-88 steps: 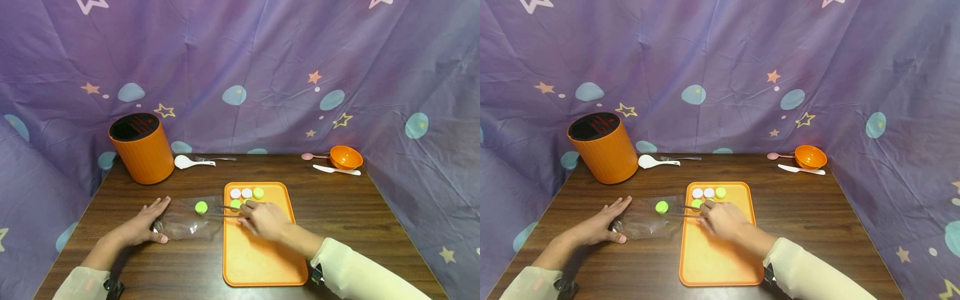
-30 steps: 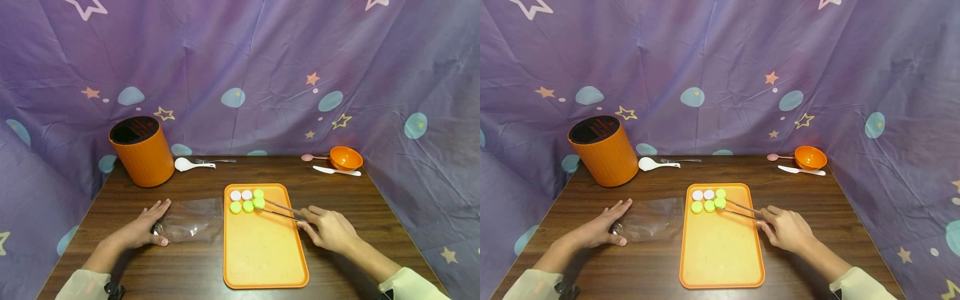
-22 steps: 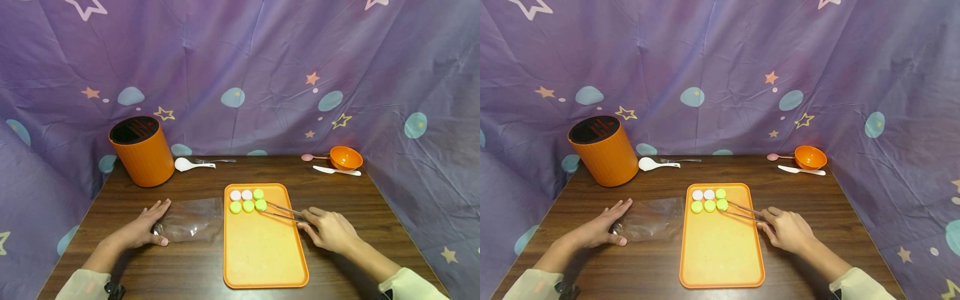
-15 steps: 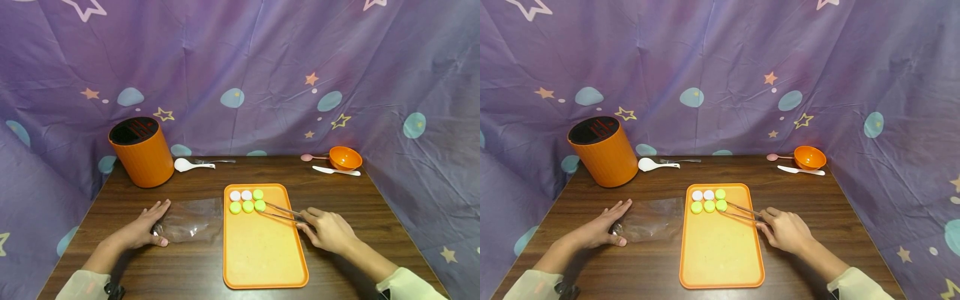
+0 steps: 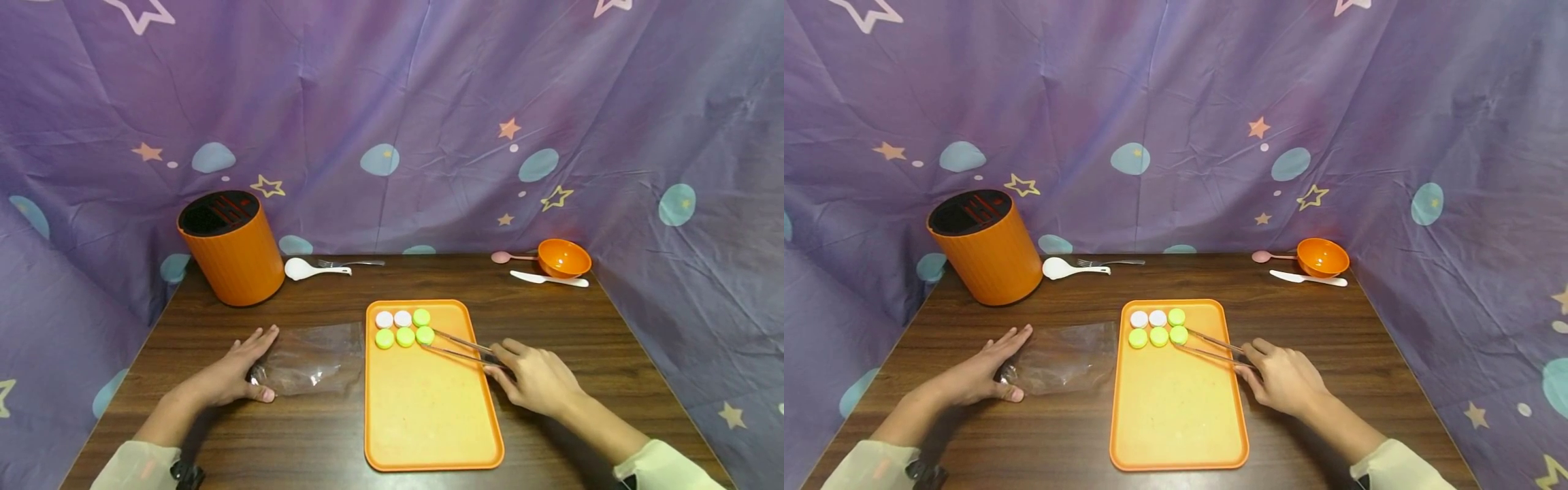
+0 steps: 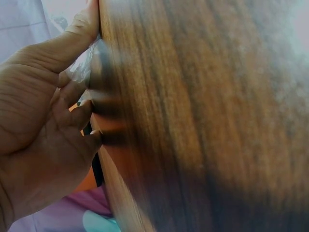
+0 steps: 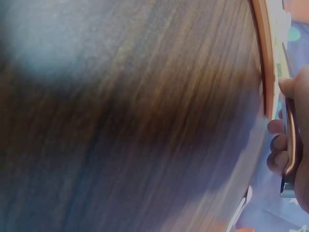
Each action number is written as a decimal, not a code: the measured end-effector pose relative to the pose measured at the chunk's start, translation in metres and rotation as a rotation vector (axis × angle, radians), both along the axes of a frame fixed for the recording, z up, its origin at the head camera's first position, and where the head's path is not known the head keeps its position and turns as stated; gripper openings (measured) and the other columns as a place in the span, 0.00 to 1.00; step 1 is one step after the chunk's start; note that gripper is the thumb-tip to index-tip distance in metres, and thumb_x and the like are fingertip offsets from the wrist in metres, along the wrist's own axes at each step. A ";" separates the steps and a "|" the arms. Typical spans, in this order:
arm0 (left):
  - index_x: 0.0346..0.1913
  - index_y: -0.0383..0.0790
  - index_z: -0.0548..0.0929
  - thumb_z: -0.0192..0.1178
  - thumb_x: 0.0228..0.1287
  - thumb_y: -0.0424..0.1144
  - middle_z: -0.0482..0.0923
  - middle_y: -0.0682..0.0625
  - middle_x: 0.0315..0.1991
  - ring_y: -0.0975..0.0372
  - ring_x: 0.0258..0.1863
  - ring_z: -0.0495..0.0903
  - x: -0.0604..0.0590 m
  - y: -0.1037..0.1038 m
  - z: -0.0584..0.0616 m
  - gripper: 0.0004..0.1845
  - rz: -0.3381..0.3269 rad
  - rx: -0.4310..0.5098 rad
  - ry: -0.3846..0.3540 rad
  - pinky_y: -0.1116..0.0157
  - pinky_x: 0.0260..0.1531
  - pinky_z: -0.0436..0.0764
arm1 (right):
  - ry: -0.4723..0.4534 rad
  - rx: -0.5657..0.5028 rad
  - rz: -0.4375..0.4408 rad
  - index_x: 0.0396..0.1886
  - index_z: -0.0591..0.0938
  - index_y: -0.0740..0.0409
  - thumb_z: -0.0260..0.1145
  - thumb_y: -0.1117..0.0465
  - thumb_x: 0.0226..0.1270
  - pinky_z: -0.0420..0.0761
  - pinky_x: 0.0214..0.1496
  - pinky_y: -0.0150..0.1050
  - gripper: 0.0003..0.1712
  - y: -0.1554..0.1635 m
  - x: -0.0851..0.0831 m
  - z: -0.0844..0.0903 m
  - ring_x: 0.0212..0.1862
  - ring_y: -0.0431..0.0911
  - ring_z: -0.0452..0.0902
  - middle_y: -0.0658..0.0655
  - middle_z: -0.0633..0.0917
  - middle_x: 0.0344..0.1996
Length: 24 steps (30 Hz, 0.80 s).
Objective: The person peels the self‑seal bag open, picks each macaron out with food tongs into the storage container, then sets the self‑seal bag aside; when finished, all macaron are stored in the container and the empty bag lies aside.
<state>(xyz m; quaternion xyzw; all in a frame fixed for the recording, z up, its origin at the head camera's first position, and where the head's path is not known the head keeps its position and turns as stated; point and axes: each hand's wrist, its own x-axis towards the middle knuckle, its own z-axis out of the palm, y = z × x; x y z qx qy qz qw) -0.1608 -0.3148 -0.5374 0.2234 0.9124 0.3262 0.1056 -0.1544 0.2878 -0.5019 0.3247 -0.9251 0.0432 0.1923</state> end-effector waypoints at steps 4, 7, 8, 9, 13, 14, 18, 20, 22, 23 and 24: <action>0.91 0.43 0.52 0.81 0.50 0.62 0.49 0.32 0.90 0.30 0.89 0.43 0.005 0.004 0.009 0.70 -0.010 0.015 0.010 0.19 0.79 0.41 | 0.001 -0.009 -0.014 0.54 0.93 0.60 0.81 0.49 0.68 0.91 0.27 0.45 0.23 0.001 0.001 0.001 0.32 0.50 0.93 0.59 0.93 0.46; 0.89 0.35 0.55 0.83 0.50 0.56 0.51 0.28 0.88 0.27 0.87 0.46 0.011 0.011 0.023 0.69 -0.016 0.010 0.024 0.18 0.76 0.44 | -0.001 -0.015 -0.017 0.55 0.92 0.60 0.81 0.49 0.68 0.91 0.28 0.47 0.24 0.002 0.003 0.003 0.33 0.51 0.93 0.60 0.93 0.46; 0.88 0.32 0.55 0.83 0.51 0.54 0.51 0.27 0.88 0.26 0.86 0.46 0.013 0.014 0.029 0.68 -0.015 0.011 0.013 0.18 0.76 0.44 | 0.005 -0.017 -0.017 0.55 0.92 0.60 0.81 0.49 0.67 0.91 0.28 0.47 0.24 0.003 0.003 0.003 0.33 0.52 0.93 0.60 0.93 0.46; 0.88 0.30 0.55 0.84 0.50 0.51 0.51 0.26 0.87 0.25 0.86 0.45 0.014 0.017 0.033 0.68 -0.004 0.003 -0.006 0.18 0.77 0.44 | 0.013 -0.019 -0.017 0.55 0.92 0.60 0.81 0.49 0.66 0.91 0.28 0.48 0.24 0.004 0.004 0.004 0.33 0.52 0.93 0.60 0.93 0.46; 0.87 0.26 0.55 0.85 0.50 0.47 0.50 0.25 0.88 0.24 0.86 0.44 0.016 0.023 0.042 0.68 0.016 -0.016 -0.057 0.19 0.79 0.42 | 0.053 -0.038 -0.038 0.54 0.92 0.61 0.83 0.50 0.63 0.86 0.22 0.44 0.25 0.009 0.005 0.006 0.25 0.47 0.86 0.58 0.90 0.40; 0.87 0.27 0.55 0.85 0.50 0.47 0.50 0.25 0.88 0.24 0.86 0.44 0.015 0.022 0.041 0.68 0.015 -0.011 -0.057 0.19 0.79 0.42 | 0.058 -0.042 -0.053 0.53 0.92 0.62 0.84 0.50 0.62 0.85 0.21 0.43 0.26 0.011 0.005 0.007 0.23 0.46 0.84 0.57 0.90 0.38; 0.89 0.31 0.54 0.83 0.52 0.54 0.50 0.25 0.87 0.26 0.87 0.43 0.014 0.015 0.033 0.68 -0.010 0.032 -0.023 0.20 0.79 0.38 | 0.024 -0.065 -0.138 0.53 0.91 0.65 0.84 0.53 0.63 0.84 0.19 0.43 0.25 0.020 0.007 0.008 0.22 0.49 0.84 0.59 0.89 0.38; 0.89 0.33 0.54 0.82 0.52 0.57 0.49 0.25 0.87 0.25 0.86 0.43 0.013 0.013 0.030 0.69 -0.019 0.041 -0.011 0.20 0.78 0.38 | -0.004 -0.080 -0.190 0.54 0.91 0.66 0.83 0.54 0.65 0.85 0.19 0.46 0.24 0.024 0.008 0.009 0.24 0.54 0.87 0.63 0.90 0.39; 0.89 0.34 0.53 0.82 0.52 0.58 0.49 0.25 0.87 0.25 0.86 0.41 0.013 0.011 0.028 0.69 -0.014 0.054 -0.022 0.19 0.78 0.36 | -0.035 -0.094 -0.238 0.54 0.90 0.68 0.82 0.55 0.67 0.86 0.20 0.50 0.24 0.030 0.009 0.010 0.26 0.59 0.88 0.66 0.90 0.40; 0.89 0.33 0.53 0.82 0.52 0.58 0.49 0.25 0.87 0.24 0.86 0.41 0.013 0.011 0.028 0.69 -0.015 0.056 -0.023 0.18 0.77 0.37 | -0.044 -0.102 -0.262 0.53 0.90 0.68 0.81 0.55 0.67 0.86 0.21 0.53 0.23 0.032 0.010 0.010 0.26 0.60 0.88 0.67 0.90 0.40; 0.89 0.33 0.54 0.82 0.51 0.58 0.49 0.24 0.87 0.24 0.86 0.42 0.013 0.011 0.029 0.69 -0.014 0.059 -0.025 0.18 0.77 0.37 | -0.050 -0.111 -0.279 0.53 0.90 0.69 0.81 0.56 0.68 0.87 0.22 0.55 0.23 0.035 0.010 0.010 0.28 0.63 0.89 0.68 0.90 0.41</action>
